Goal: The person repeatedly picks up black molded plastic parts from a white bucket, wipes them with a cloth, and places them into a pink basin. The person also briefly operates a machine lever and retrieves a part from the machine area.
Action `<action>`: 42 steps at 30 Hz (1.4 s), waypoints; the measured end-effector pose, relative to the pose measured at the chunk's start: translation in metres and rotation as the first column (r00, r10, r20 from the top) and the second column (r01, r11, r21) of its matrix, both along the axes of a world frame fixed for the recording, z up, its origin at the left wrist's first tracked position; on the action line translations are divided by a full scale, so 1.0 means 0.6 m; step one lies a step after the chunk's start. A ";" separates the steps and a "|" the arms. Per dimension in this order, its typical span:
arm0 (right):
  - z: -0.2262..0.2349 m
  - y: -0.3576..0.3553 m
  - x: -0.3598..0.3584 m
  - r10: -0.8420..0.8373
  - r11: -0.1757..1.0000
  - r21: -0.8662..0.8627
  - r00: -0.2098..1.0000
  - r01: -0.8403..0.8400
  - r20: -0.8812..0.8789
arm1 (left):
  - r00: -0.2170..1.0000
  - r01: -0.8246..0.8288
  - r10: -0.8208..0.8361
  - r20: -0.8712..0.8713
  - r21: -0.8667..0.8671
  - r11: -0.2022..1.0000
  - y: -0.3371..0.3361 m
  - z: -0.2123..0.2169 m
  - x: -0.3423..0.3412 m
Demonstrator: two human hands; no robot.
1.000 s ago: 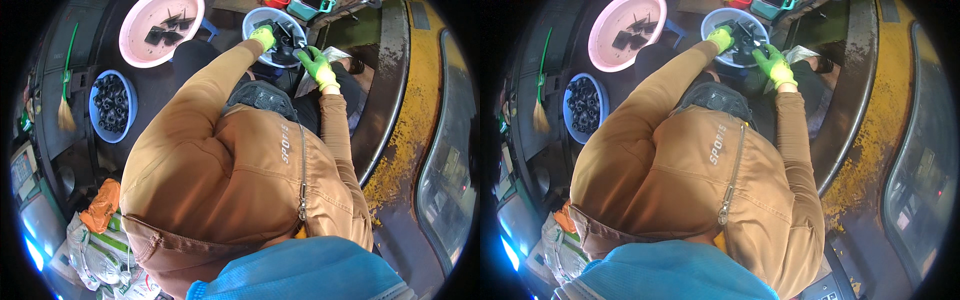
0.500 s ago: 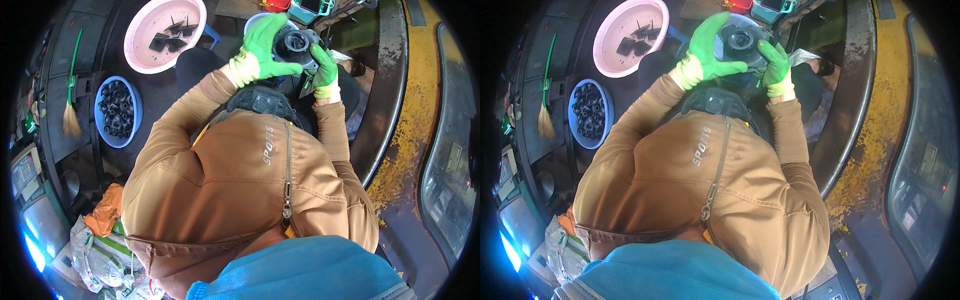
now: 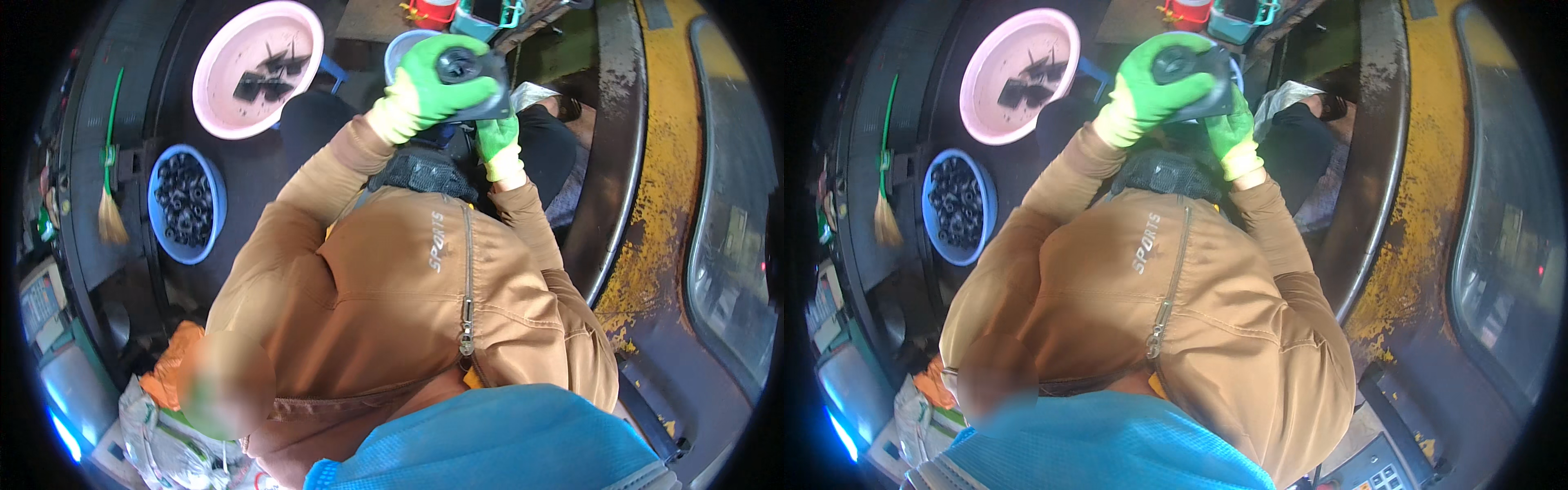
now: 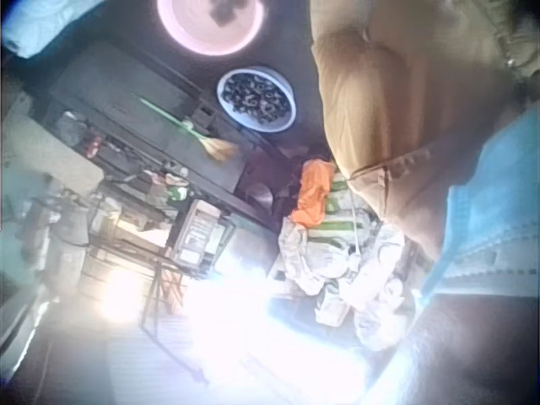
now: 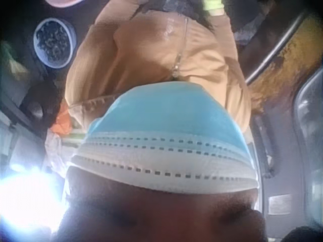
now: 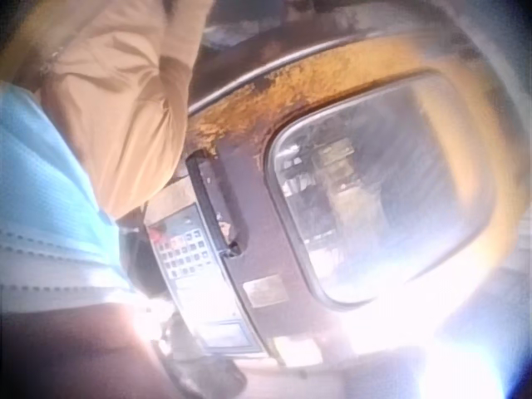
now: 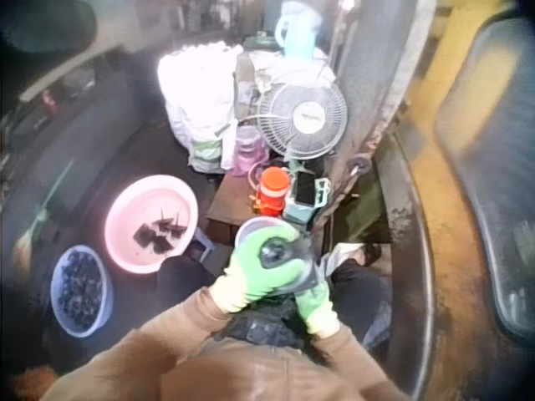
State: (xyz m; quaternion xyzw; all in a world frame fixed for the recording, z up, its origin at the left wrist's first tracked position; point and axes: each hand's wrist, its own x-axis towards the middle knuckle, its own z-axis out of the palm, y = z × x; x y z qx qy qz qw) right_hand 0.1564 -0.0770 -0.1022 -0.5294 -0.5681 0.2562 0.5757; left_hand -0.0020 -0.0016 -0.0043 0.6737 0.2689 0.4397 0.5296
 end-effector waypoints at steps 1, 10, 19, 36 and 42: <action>0.012 0.003 0.002 -0.181 0.978 -0.107 0.983 0.181 0.014 | 0.998 0.063 -0.065 -0.009 -0.128 0.990 0.009 0.000 -0.010; 0.132 0.016 0.022 0.122 0.988 -0.114 0.979 -0.104 0.165 | 0.670 0.734 -0.610 0.423 -0.501 0.459 -0.012 -0.083 -0.011; 0.453 -0.332 0.120 -0.960 0.247 0.836 0.010 0.489 0.278 | 0.785 0.607 -0.160 0.599 -0.691 0.393 0.100 -0.202 -0.051; 0.520 -0.409 0.180 -0.814 0.222 0.457 0.422 0.861 -0.399 | 0.844 0.443 0.145 0.516 -0.824 0.354 0.139 -0.228 -0.107; 0.513 -0.272 0.289 -0.539 0.648 0.402 0.763 0.647 -0.357 | 0.836 0.469 -0.067 0.545 -0.646 0.602 0.120 -0.179 -0.050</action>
